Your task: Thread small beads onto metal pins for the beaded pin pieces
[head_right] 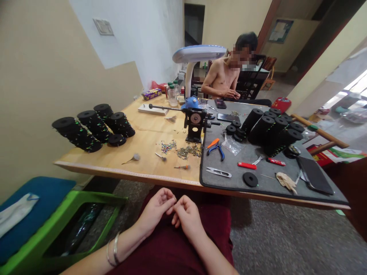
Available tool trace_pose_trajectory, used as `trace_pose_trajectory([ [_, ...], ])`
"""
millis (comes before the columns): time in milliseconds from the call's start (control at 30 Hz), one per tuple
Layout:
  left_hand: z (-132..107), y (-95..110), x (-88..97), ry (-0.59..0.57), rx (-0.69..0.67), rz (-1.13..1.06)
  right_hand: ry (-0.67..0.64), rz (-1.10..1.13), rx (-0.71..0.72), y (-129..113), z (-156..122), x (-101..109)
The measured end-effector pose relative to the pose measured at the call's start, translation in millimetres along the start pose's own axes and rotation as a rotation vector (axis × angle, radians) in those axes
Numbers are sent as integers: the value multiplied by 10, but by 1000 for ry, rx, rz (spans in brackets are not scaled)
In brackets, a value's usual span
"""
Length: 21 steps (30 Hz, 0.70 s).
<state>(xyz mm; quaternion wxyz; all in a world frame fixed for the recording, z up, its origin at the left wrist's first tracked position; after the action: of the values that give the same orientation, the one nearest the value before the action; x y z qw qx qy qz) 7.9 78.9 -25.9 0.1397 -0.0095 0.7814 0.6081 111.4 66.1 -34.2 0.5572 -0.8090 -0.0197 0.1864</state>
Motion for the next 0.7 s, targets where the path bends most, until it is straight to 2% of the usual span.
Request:
trace_pose_trajectory([
  [267, -11, 1, 33, 27, 15, 27, 9, -4, -17, 14, 8, 0],
  [700, -22, 50, 26, 19, -33, 78, 15, 41, -20, 56, 12, 11],
])
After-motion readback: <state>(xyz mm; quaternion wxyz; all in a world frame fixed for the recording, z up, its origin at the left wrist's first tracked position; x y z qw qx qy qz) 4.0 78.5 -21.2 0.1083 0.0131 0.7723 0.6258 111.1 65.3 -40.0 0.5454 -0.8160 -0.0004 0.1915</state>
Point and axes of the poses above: each hand's wrist, its own z-axis towards the middle knuckle, its own x-axis out of the back of the hand, y = z × x, the point moved 8 cm from there along z, towards the middle knuckle, and after that the axes turned 7 degrees about -y, right-handed, at the moved point
